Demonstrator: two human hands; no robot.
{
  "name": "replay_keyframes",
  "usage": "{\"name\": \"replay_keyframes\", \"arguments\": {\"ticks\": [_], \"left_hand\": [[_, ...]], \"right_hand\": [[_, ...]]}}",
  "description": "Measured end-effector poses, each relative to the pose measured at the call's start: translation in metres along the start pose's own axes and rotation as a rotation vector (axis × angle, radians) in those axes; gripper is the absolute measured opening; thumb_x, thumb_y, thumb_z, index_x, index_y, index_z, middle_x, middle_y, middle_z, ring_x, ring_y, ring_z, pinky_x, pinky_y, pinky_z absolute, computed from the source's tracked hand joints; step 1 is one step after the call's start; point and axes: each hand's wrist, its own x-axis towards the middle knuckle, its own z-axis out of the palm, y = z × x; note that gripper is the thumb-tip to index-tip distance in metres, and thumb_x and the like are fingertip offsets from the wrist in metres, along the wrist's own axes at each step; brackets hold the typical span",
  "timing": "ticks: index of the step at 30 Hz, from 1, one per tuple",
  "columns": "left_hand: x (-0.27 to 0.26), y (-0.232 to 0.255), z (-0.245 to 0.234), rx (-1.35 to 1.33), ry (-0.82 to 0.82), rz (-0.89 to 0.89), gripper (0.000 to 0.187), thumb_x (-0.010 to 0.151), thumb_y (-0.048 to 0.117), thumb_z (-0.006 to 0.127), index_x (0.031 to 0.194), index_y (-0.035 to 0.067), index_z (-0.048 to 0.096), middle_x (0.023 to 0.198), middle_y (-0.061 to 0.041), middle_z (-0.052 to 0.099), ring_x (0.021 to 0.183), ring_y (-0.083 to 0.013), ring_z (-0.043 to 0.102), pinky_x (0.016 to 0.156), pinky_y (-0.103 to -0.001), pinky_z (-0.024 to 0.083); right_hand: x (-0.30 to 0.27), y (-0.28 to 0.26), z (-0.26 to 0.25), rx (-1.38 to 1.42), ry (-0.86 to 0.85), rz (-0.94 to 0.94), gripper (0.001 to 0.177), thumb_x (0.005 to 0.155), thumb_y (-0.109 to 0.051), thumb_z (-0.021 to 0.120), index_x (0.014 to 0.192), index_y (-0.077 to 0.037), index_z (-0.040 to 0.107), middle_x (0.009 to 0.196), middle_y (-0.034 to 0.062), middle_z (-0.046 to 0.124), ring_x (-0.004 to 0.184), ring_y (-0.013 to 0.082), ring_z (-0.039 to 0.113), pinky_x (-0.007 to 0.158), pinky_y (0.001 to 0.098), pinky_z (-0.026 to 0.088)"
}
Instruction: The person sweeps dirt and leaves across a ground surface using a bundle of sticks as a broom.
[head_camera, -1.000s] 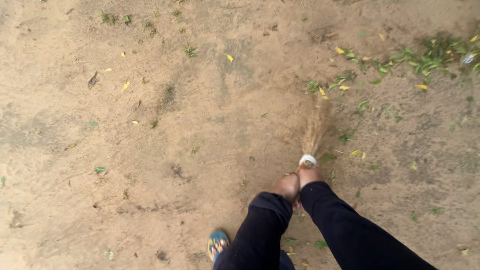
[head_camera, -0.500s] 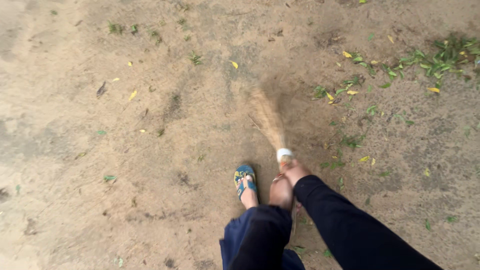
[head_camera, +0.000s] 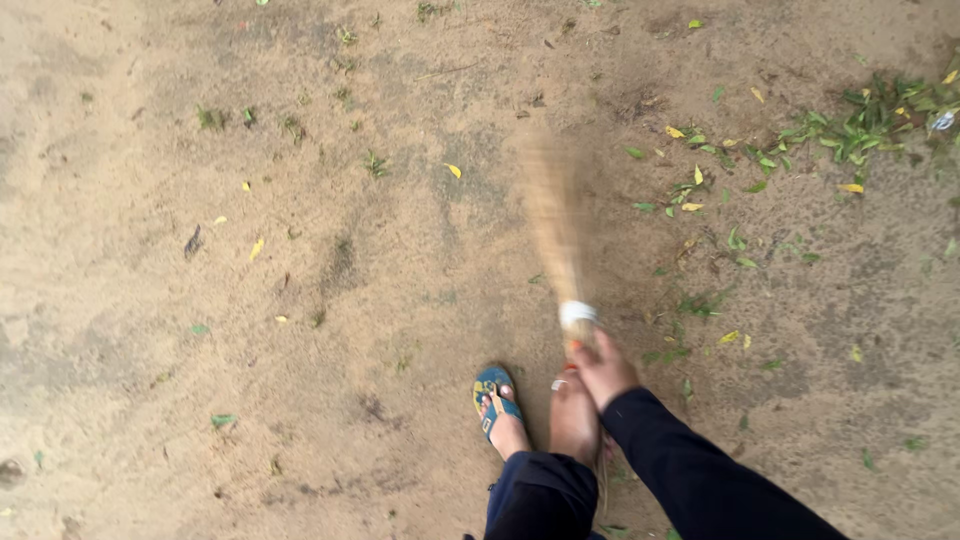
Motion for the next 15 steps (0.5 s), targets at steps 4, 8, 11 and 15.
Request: {"name": "replay_keyframes", "arguments": {"ticks": [4,8,11,15], "left_hand": [[0.045,0.023,-0.015,-0.079,0.206,0.116,0.049,0.104,0.041,0.028,0.122,0.004,0.054,0.089,-0.022,0.071,0.065,-0.0316,0.075,0.054,-0.041,0.061],[0.073,0.042,-0.012,0.171,0.046,-0.156,0.052,0.108,0.039,0.020,0.125,-0.001,0.050,0.090,-0.027,0.067,0.068,-0.0386,0.070,0.055,-0.047,0.058],[0.080,0.038,0.009,0.449,-0.014,0.025,0.055,0.110,0.041,0.023,0.122,-0.001,0.056,0.089,-0.021,0.069,0.062,-0.0293,0.073,0.049,-0.040,0.058],[0.056,0.051,0.027,0.431,-0.249,-0.136,0.054,0.108,0.039,0.021,0.122,-0.002,0.055,0.085,-0.029,0.065,0.058,-0.0391,0.065,0.048,-0.050,0.050]], "right_hand": [[0.052,-0.016,0.051,0.312,-0.322,0.088,0.046,0.092,-0.028,0.065,0.126,0.002,0.066,0.108,0.0238,0.078,0.096,0.0308,0.074,0.086,0.0402,0.058],[0.097,0.028,0.060,0.324,-0.310,0.155,0.045,0.091,-0.030,0.070,0.125,-0.001,0.066,0.110,0.0149,0.077,0.094,0.0218,0.075,0.086,0.0347,0.059],[0.098,0.068,0.036,0.497,-0.188,0.259,0.041,0.093,-0.031,0.065,0.120,0.000,0.069,0.106,0.0173,0.077,0.092,0.0263,0.074,0.083,0.0389,0.058],[0.077,0.057,-0.005,0.041,0.116,0.370,0.046,0.104,-0.039,0.059,0.117,0.003,0.072,0.105,0.0268,0.074,0.097,0.0393,0.071,0.087,0.0461,0.055]]}}
